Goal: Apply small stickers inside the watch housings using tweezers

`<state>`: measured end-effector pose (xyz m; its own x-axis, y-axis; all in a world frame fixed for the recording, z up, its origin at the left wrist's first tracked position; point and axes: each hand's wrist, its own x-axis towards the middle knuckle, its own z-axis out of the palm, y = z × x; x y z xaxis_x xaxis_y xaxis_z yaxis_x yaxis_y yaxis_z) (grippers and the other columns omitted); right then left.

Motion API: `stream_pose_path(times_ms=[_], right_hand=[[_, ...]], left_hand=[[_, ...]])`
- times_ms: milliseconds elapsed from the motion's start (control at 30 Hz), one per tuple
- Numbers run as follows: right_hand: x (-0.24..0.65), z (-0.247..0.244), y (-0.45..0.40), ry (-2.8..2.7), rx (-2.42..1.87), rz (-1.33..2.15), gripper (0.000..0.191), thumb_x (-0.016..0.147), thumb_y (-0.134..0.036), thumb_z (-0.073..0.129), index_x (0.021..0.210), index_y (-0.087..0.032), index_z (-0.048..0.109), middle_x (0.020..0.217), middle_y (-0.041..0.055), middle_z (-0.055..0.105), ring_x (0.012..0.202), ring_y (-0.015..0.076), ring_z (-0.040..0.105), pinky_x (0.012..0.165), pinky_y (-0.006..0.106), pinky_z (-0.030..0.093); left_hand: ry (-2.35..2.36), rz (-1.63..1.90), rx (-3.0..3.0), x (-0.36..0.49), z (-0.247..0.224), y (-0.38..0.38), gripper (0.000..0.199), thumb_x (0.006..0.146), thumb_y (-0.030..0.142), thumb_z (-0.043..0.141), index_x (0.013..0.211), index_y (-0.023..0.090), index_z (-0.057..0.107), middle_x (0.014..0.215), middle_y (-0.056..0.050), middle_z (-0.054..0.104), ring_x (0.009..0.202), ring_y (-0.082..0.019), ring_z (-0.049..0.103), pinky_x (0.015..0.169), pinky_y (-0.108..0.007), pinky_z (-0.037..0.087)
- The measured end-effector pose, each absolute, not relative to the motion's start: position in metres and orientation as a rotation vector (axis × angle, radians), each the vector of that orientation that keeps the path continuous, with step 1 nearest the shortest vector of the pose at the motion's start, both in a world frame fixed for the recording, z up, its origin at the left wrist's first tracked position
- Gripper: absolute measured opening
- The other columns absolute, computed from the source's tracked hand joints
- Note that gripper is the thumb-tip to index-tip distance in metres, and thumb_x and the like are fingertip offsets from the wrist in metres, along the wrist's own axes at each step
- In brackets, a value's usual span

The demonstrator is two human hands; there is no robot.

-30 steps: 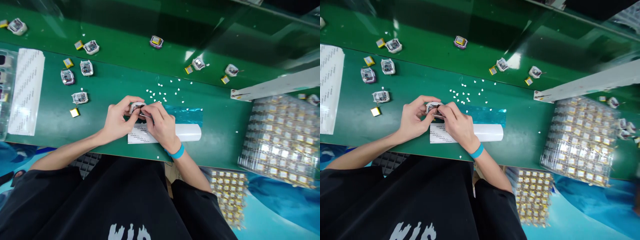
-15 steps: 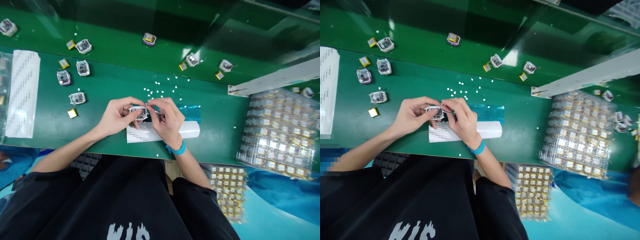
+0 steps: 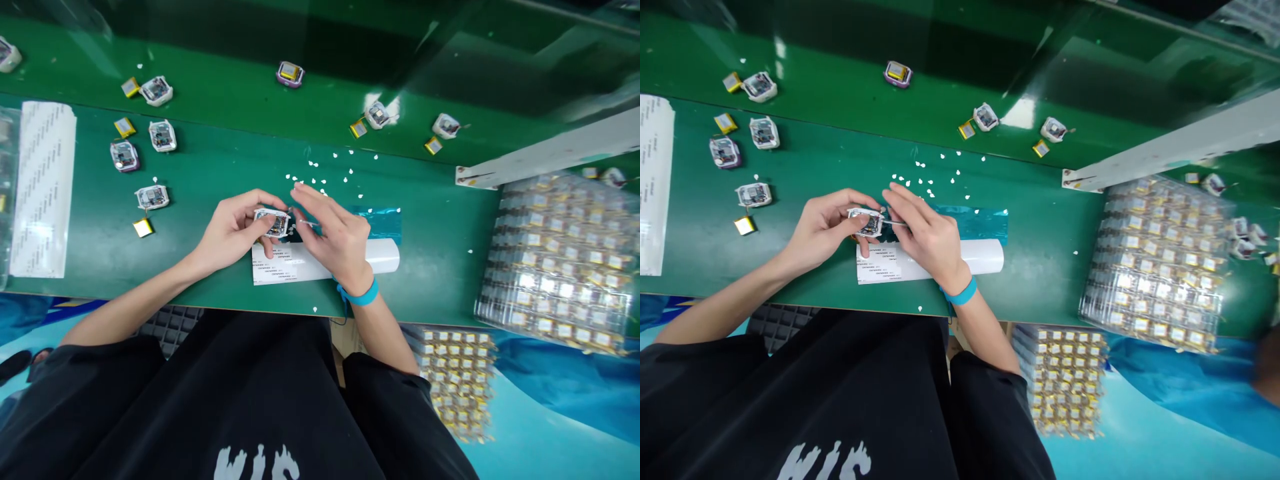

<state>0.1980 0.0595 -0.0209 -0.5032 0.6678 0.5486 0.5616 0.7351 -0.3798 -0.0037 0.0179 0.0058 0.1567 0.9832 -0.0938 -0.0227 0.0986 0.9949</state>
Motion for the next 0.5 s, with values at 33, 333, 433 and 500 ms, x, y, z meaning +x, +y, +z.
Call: stream_pose_path(times_ms=[33, 333, 433, 500], right_hand=[[0.199, -0.021, 0.060, -2.281, -0.899, 0.187, 0.029, 0.105, -0.018, 0.055, 0.128, -0.023, 0.071, 0.131, 0.0030, 0.078, 0.115, 0.0162, 0.078, 0.081, 0.023, 0.067], [0.211, -0.024, 0.057, -2.463, -0.810, 0.087, 0.040, 0.104, -0.013, 0.048, 0.135, -0.026, 0.071, 0.131, 0.0043, 0.078, 0.088, 0.0165, 0.082, 0.068, 0.027, 0.066], [0.208, -0.024, 0.055, -2.531, -0.831, 0.203, 0.043, 0.104, -0.013, 0.045, 0.138, -0.025, 0.069, 0.136, 0.0052, 0.075, 0.095, 0.0178, 0.081, 0.073, 0.028, 0.068], [0.205, -0.025, 0.053, -2.550, -0.866, 0.206, 0.043, 0.104, -0.014, 0.045, 0.138, -0.023, 0.069, 0.137, 0.0072, 0.074, 0.092, 0.0182, 0.081, 0.070, 0.028, 0.067]], left_hand=[[1.113, 1.036, 1.180, -0.004, 0.005, 0.018, 0.015, 0.095, 0.028, 0.069, 0.105, 0.018, 0.065, 0.082, 0.002, 0.073, 0.051, -0.013, 0.073, 0.052, -0.023, 0.062], [1.277, 1.101, 1.409, 0.000, -0.006, 0.011, 0.011, 0.098, 0.022, 0.062, 0.103, 0.024, 0.052, 0.067, 0.008, 0.063, 0.046, -0.011, 0.068, 0.042, -0.020, 0.048], [1.271, 1.056, 1.493, 0.001, -0.006, 0.010, 0.011, 0.100, 0.024, 0.060, 0.105, 0.025, 0.050, 0.070, 0.007, 0.065, 0.050, -0.011, 0.069, 0.045, -0.020, 0.049], [1.254, 1.047, 1.489, 0.002, -0.007, 0.009, 0.010, 0.101, 0.026, 0.059, 0.105, 0.025, 0.050, 0.075, 0.006, 0.067, 0.051, -0.010, 0.069, 0.045, -0.019, 0.049]])
